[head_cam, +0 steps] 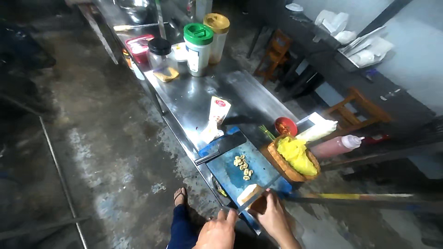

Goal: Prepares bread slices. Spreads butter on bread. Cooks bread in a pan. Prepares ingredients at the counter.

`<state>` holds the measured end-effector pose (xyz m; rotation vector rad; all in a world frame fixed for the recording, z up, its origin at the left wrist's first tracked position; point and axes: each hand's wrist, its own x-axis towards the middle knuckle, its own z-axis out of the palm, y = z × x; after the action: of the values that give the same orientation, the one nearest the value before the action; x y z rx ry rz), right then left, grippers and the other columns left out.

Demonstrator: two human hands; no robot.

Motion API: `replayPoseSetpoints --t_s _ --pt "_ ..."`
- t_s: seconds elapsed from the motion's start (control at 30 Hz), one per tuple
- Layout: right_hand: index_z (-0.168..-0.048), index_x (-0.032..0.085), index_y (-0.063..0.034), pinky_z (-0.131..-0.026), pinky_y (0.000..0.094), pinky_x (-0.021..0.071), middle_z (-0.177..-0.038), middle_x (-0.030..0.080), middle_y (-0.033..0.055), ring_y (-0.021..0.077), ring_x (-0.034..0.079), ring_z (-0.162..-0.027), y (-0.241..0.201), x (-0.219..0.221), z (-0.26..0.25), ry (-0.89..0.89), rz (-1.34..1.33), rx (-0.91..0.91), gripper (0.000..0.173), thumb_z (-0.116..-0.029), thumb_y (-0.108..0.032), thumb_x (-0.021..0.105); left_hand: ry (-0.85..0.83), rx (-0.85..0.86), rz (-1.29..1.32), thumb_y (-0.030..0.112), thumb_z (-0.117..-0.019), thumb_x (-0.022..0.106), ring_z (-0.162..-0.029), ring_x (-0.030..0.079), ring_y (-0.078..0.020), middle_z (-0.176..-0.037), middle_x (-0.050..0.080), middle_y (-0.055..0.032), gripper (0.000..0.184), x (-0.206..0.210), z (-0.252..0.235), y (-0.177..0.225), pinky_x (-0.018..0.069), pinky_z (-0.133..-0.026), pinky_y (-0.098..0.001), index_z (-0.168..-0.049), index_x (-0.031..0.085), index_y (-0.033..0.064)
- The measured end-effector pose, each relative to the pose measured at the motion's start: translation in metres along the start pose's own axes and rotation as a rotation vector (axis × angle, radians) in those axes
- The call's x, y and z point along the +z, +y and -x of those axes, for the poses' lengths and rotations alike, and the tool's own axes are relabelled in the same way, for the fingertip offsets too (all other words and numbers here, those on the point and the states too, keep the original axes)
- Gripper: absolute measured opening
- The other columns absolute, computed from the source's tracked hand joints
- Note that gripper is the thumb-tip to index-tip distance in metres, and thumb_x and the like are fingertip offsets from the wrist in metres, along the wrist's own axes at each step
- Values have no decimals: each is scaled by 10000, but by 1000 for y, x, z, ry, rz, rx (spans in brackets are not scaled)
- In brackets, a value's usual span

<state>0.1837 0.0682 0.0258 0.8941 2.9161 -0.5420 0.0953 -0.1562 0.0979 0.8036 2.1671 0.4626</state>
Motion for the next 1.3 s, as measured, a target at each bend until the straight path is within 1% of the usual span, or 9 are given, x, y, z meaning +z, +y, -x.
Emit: replayPoseSetpoints --t_s 0.13,0.33,0.4,0.5,0.57,0.67,0.83,1.03,1.3 --pt "-1425 534 -20 -1136 503 443 -1489 517 230 378 514 -1374 -4 -1 0 -2 44 14 959 -681 -491 913 -31 -58 -17 149 -1008 520 -932 726 -382 -1267 640 -188 421 16 9 -4 612 -763 -534 -1428 512 179" --pt "-1394 559 -54 -1117 511 462 -1455 534 229 376 525 -1354 0 3 -1 11 26 0 892 -671 -430 922 -19 -91 -11 136 -1004 508 -925 728 -375 -1262 644 -184 411 28 14 -5 613 -757 -526 -1414 525 169" --pt "-1398 558 -57 -1116 522 460 -1467 522 230 377 519 -1361 0 4 -1 3 15 8 895 -679 -451 916 -51 -109 2 130 -1003 513 -961 721 -393 -1290 633 -193 433 28 14 -6 608 -783 -546 -1434 509 169" --pt "-1385 573 -70 -1113 519 461 -1451 540 212 363 527 -1353 1 6 -1 31 21 0 885 -673 -471 911 -68 -112 -2 123 -1002 511 -973 718 -390 -1292 625 -194 432 28 15 -5 607 -791 -537 -1433 498 162" --pt "-1391 566 -70 -1098 519 477 -1455 534 215 368 534 -1344 0 7 -2 42 11 -5 888 -667 -439 925 -44 -107 -3 115 -995 512 -945 725 -378 -1267 637 -185 417 31 15 -5 613 -773 -525 -1408 517 169" --pt "-1394 558 -58 -1095 508 482 -1456 528 221 373 536 -1340 -2 8 -2 43 -4 -3 885 -664 -384 937 -54 -108 6 110 -994 511 -951 724 -380 -1275 632 -192 417 30 15 -6 611 -780 -526 -1407 513 165" --pt "-1381 564 -41 -1102 526 467 -1435 549 225 389 540 -1333 0 11 -1 82 17 -30 894 -660 -422 930 -60 -113 10 101 -987 519 -956 723 -379 -1284 625 -192 434 30 16 -5 611 -779 -523 -1416 505 166" --pt "-1406 545 -52 -1090 538 474 -1444 541 231 404 541 -1329 -5 8 -1 52 62 15 905 -681 -439 924 -73 -111 33 93 -980 516 -964 722 -376 -1308 613 -196 468 31 18 -4 610 -782 -522 -1441 486 166" --pt "-1379 568 -60 -1100 549 459 -1418 570 210 393 553 -1316 1 12 -1 90 105 -20 911 -655 -490 918 -44 -98 23 108 -984 505 -947 727 -363 -1271 633 -184 452 34 19 -5 614 -771 -509 -1432 496 165"
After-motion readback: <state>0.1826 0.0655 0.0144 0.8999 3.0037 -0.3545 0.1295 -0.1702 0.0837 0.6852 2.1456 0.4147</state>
